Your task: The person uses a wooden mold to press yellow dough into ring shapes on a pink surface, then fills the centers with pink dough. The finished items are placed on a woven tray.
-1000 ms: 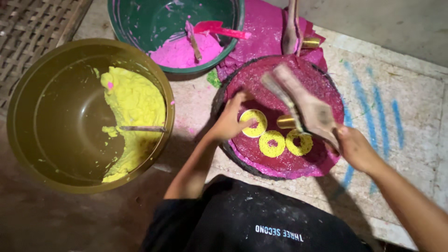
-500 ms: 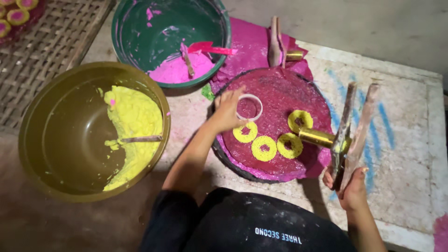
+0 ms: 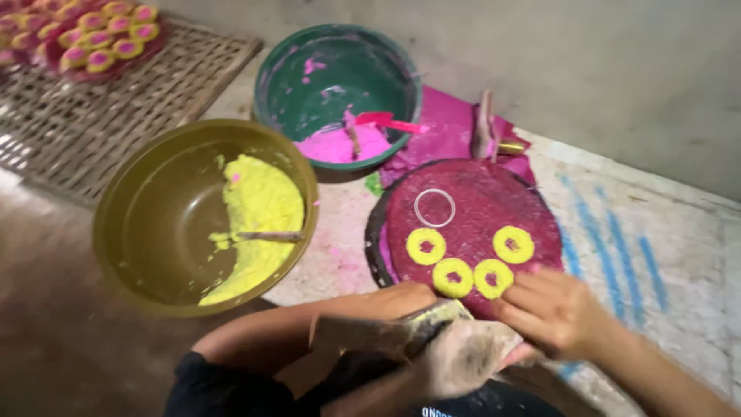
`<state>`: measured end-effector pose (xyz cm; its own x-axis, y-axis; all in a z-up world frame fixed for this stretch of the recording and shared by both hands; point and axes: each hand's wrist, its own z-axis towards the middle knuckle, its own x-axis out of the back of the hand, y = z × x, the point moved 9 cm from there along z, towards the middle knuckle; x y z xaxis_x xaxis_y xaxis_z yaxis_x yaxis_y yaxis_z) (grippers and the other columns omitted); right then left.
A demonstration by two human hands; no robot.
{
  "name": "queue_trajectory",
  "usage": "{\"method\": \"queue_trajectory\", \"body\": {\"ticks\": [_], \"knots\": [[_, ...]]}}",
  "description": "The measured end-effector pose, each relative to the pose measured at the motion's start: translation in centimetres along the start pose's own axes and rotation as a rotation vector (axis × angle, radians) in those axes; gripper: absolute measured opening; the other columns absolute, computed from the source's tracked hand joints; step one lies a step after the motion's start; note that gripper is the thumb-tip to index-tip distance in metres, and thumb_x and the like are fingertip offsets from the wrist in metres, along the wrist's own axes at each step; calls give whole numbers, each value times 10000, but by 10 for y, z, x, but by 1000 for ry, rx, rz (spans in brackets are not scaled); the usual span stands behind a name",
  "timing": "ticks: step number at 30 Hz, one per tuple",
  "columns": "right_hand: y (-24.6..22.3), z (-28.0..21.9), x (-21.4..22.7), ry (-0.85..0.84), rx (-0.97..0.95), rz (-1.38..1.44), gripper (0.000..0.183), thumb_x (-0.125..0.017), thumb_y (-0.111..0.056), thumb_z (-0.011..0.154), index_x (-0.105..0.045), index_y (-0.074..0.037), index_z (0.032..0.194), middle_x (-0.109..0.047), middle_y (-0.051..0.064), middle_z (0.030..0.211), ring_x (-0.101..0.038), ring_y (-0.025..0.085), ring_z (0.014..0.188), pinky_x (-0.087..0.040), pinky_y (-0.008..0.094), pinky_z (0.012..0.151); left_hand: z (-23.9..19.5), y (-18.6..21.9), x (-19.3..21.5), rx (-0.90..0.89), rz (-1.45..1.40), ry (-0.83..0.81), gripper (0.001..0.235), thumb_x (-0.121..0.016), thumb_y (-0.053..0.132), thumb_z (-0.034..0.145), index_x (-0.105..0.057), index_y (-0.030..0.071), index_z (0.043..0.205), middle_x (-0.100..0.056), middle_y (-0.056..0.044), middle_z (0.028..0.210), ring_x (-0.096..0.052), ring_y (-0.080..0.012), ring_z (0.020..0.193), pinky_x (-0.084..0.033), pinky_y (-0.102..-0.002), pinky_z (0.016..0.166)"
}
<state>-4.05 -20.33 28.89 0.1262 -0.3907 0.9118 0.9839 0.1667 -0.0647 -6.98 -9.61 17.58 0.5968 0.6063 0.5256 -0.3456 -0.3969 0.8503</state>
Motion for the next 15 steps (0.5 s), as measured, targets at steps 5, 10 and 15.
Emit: {"method": "queue_trajectory", "body": {"ticks": [5, 10, 15], "knots": [[-10, 78, -37, -396, 103, 649, 592, -631, -624, 849, -568, -36, 826, -585, 141, 726, -630, 374, 723, -471, 461, 618, -75, 32, 11, 236, 133, -89, 410, -658, 220, 854, -589, 163, 1254, -714, -188, 881, -705, -395, 845, -542, -477, 702], [-48, 114, -87, -594, 53, 1134, 563, -509, -545, 1116, -528, -22, 906, -591, 160, 805, -668, 386, 834, -502, 464, 731, -173, 12, 13, 507, 141, 100, 280, -523, 222, 1020, -658, 198, 1264, -698, -199, 867, -688, -403, 799, -531, -496, 691], [-25, 157, -84, -460, 54, 1056, 505, -542, -541, 1010, -643, -48, 970, -646, 113, 812, -690, 337, 765, -512, 445, 660, -267, -22, 56, 525, 293, 296, 368, -579, 183, 943, -672, 113, 1291, -681, -206, 858, -674, -352, 801, -525, -452, 721]]}}
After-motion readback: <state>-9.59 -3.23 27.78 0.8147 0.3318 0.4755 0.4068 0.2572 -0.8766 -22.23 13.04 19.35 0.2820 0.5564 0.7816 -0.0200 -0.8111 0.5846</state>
